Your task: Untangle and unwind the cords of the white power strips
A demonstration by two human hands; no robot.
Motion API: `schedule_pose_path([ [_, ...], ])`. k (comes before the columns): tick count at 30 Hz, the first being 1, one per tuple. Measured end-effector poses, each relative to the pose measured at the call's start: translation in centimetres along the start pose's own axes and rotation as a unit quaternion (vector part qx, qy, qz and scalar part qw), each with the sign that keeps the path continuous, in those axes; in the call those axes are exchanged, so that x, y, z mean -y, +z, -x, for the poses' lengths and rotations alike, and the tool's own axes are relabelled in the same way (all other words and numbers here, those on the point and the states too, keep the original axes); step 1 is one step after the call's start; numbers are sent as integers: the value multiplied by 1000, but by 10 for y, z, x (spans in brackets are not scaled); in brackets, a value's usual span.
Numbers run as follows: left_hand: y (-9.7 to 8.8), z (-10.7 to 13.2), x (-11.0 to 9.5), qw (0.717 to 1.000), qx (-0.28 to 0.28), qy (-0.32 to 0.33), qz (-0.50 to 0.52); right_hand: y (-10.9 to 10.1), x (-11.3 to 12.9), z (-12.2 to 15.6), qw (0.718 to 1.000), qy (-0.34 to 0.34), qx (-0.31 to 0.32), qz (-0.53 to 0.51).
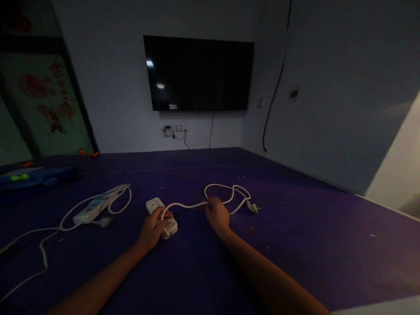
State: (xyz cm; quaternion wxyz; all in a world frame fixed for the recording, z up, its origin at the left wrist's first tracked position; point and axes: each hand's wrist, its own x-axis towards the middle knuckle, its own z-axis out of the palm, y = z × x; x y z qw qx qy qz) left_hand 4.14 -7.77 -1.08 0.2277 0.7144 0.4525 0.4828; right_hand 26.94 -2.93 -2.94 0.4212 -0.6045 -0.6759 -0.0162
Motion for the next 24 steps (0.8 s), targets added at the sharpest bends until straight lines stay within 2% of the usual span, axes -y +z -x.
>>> schedule_pose_path([
  [5, 0, 0, 2, 1000, -3, 4, 4, -3, 5, 1, 1000, 24, 5, -2],
  [13, 0, 0, 9, 999, 20, 34, -25, -5, 9, 1, 1000, 9, 1, -29],
  [24, 0, -1, 8, 998, 25, 38, -39, -5, 9, -1, 998, -13, 3, -54],
])
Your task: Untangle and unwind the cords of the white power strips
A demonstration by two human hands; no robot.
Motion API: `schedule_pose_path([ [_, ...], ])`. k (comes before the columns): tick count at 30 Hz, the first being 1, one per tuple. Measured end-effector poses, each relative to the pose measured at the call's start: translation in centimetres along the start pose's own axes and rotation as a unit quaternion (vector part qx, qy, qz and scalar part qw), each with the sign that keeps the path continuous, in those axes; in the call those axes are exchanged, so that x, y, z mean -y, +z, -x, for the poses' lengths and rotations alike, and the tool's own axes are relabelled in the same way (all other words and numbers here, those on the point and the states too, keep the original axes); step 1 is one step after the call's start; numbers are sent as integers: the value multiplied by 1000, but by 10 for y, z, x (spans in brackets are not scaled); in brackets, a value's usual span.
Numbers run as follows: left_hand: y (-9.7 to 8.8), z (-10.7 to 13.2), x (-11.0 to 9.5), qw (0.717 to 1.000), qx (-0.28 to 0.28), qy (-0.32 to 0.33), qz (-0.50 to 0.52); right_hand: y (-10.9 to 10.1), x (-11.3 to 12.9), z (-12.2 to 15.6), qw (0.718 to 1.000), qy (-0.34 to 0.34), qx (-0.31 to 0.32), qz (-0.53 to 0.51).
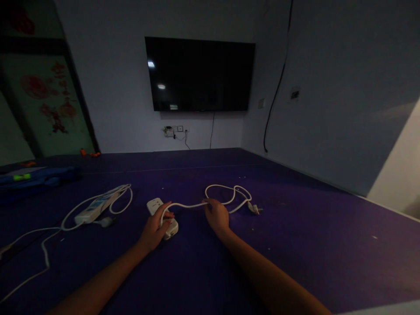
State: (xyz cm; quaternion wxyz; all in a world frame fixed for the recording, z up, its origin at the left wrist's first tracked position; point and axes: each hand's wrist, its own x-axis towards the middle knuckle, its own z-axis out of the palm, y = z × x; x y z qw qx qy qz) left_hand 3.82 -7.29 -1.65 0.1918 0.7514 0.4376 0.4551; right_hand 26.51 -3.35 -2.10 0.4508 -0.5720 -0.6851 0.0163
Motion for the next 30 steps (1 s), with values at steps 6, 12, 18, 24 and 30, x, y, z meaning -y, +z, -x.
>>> schedule_pose_path([
  [6, 0, 0, -2, 1000, -3, -2, -6, 1, -1, 0, 1000, -9, -13, -7],
  [12, 0, -1, 0, 1000, -2, -1, -28, -1, 1, 2, 998, -40, -39, -26],
  [18, 0, -1, -3, 999, -4, 0, -43, -5, 4, 3, 993, -75, -65, -64],
  [24, -1, -1, -6, 999, -13, -11, -31, -9, 9, 6, 986, -112, -89, -85],
  [30, 1, -2, -4, 1000, -20, -21, -2, -14, 19, 11, 971, -191, -95, -106],
])
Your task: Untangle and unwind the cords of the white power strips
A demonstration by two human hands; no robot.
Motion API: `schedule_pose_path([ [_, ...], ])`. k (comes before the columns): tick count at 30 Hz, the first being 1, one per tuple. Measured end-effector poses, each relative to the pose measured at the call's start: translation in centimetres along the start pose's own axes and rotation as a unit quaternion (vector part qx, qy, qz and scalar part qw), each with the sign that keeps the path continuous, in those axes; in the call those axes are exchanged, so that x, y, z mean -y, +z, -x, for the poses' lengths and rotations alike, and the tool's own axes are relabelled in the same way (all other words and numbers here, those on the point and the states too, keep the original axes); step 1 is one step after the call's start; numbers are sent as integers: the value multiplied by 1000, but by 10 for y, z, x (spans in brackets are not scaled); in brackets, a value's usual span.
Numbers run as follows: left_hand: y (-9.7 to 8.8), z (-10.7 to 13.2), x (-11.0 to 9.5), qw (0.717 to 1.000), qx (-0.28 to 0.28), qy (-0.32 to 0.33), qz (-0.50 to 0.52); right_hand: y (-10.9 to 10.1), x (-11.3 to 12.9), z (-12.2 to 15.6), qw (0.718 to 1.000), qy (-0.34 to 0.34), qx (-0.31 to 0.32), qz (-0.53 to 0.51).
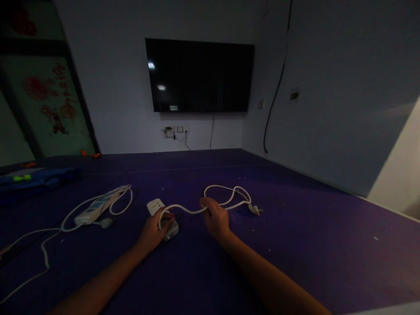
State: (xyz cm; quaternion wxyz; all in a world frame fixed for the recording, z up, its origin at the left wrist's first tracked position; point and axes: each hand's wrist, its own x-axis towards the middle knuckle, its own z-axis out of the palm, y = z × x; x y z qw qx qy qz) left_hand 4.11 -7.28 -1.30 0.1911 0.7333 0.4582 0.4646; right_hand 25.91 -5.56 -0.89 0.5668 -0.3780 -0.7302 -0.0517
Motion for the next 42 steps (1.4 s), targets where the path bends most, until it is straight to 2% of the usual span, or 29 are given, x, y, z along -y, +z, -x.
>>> schedule_pose_path([
  [6, -2, -2, -4, 1000, 12, -4, 13, -4, 25, 3, 991, -131, -3, -15],
  [10, -3, -2, -4, 999, 20, -28, 12, -8, 40, 7, 978, -205, 37, -15],
  [14, -1, -1, 3, 999, 28, -26, 9, -11, 47, 11, 964, -259, 56, 19],
  [20, 1, -1, 13, 999, 52, 4, -2, -14, 55, 10, 960, -271, 54, 49],
  [27, 2, 0, 14, 997, 70, 34, -28, -18, 64, 7, 957, -281, 39, 55],
  [32, -3, -5, 17, 989, 6, 55, -134, -17, 69, 10, 951, -292, 55, 79],
  [37, -12, -14, 19, 962, -57, 38, -265, -13, 71, 16, 940, -310, 107, 94],
  [40, -14, -15, 18, 951, -77, 32, -297, -10, 70, 17, 940, -298, 135, 98],
  [42, -14, -13, 14, 948, -85, 55, -303, -8, 68, 16, 942, -287, 142, 96],
])
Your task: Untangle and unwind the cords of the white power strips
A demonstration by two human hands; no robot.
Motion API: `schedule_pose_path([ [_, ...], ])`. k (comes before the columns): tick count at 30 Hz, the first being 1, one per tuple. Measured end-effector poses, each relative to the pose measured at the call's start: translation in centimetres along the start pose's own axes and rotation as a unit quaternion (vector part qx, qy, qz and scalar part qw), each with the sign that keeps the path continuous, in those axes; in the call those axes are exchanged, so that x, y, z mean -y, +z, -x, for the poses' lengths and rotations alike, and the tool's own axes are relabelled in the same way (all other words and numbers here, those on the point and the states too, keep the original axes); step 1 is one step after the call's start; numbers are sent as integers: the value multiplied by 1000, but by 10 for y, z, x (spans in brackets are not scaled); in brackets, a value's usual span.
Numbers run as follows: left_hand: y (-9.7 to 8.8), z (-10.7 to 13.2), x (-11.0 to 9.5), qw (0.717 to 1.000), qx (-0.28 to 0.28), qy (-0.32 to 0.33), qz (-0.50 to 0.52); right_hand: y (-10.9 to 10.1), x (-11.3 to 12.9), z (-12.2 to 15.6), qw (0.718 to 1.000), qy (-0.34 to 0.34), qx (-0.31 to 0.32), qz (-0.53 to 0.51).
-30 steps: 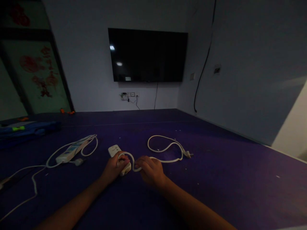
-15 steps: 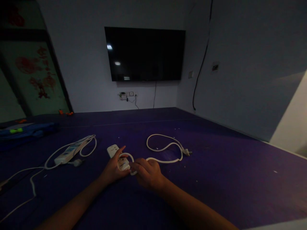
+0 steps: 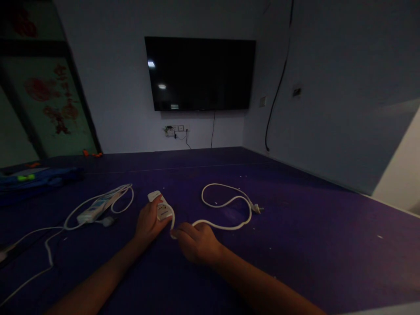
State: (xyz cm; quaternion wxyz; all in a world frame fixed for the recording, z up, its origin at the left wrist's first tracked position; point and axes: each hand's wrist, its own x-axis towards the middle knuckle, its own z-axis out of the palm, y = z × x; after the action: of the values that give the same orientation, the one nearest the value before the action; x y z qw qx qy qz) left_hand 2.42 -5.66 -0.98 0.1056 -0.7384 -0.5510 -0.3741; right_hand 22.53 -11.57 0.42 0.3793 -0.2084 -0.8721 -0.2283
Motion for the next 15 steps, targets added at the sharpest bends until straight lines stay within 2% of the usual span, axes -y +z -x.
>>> schedule_pose_path([
  [4, -6, 8, -13, 993, -48, 104, -8, 5, -4, -1, 1000, 23, 14, -14],
  [6, -10, 14, -21, 981, -50, 185, -13, 7, -5, 0, 999, 31, 25, -23],
  [9, -14, 22, -32, 961, 6, 277, 15, 11, -6, 1, 998, 34, 39, -37],
  [12, -16, 24, -36, 961, 57, 268, 44, 14, -6, 2, 996, 49, 57, -47],
  [15, -16, 21, -34, 970, 60, 230, 44, 16, -10, 2, 990, 104, 79, -53],
])
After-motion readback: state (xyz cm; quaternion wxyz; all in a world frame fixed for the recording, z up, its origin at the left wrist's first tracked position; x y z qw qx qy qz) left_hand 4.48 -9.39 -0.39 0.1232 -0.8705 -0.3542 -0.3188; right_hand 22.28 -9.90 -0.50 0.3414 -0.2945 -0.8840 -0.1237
